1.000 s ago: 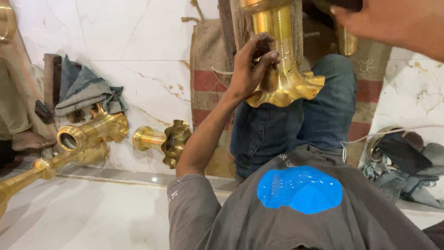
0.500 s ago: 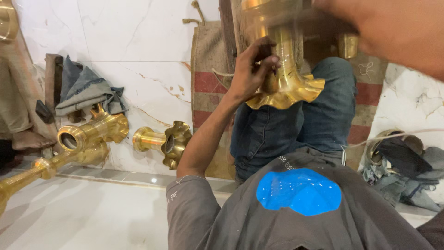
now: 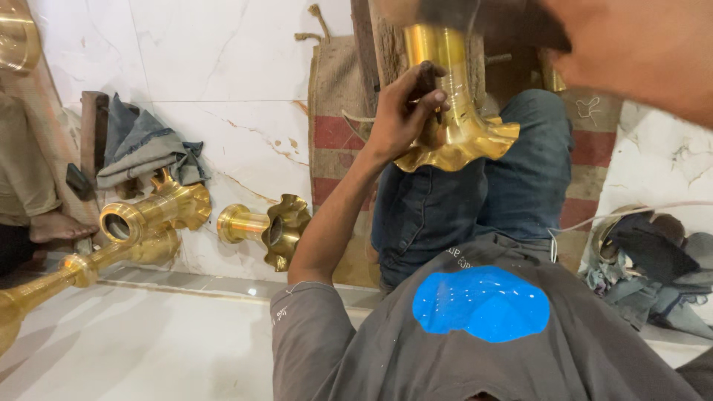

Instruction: The person sits on the floor holding a flared brass lamp base on their lap and hammers a punch along its surface with a wooden mallet, working the metal by hand. Near the end they lift and reposition the brass piece and continue working it.

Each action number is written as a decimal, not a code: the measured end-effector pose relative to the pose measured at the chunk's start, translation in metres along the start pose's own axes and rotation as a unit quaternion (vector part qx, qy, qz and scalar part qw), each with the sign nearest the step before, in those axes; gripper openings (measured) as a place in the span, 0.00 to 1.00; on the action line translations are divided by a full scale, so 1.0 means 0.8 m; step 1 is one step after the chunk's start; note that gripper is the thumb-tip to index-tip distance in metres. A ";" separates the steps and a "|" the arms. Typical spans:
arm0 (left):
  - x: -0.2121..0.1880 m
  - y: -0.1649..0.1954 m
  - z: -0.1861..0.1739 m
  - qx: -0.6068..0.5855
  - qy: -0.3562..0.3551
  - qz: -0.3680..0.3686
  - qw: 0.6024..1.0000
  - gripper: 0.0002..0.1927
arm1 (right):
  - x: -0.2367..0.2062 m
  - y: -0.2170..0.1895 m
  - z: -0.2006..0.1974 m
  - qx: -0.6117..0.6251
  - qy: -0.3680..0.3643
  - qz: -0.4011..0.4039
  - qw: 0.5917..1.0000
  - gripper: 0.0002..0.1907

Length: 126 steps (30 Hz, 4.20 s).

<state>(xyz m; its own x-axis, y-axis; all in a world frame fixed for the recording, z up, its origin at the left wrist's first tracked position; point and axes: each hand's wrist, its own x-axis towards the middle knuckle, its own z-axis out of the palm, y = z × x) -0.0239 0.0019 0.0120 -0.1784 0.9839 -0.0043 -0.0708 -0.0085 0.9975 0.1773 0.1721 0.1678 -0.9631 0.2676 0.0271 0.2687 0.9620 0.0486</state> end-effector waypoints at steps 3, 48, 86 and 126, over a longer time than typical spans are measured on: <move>0.000 -0.001 -0.009 0.025 0.023 0.009 0.999 0.14 | -0.017 0.002 0.000 0.023 0.007 -0.008 1.000 0.44; 0.046 0.026 -0.020 0.288 -0.101 0.051 0.951 0.24 | -0.074 0.023 0.103 0.209 0.107 0.180 0.955 0.32; 0.034 0.026 -0.024 0.220 -0.076 0.050 0.971 0.19 | -0.052 0.000 0.064 0.127 -0.017 0.144 0.981 0.40; 0.038 0.000 -0.011 0.134 -0.030 0.039 0.990 0.18 | -0.036 0.016 0.031 -0.024 -0.087 0.131 0.987 0.33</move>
<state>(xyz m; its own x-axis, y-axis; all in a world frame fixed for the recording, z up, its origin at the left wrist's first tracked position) -0.0380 0.0306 0.0115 -0.1148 0.9910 0.0694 0.2061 -0.0445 0.9775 0.2079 0.1785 0.1429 -0.8470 0.5163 -0.1265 0.5052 0.8559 0.1103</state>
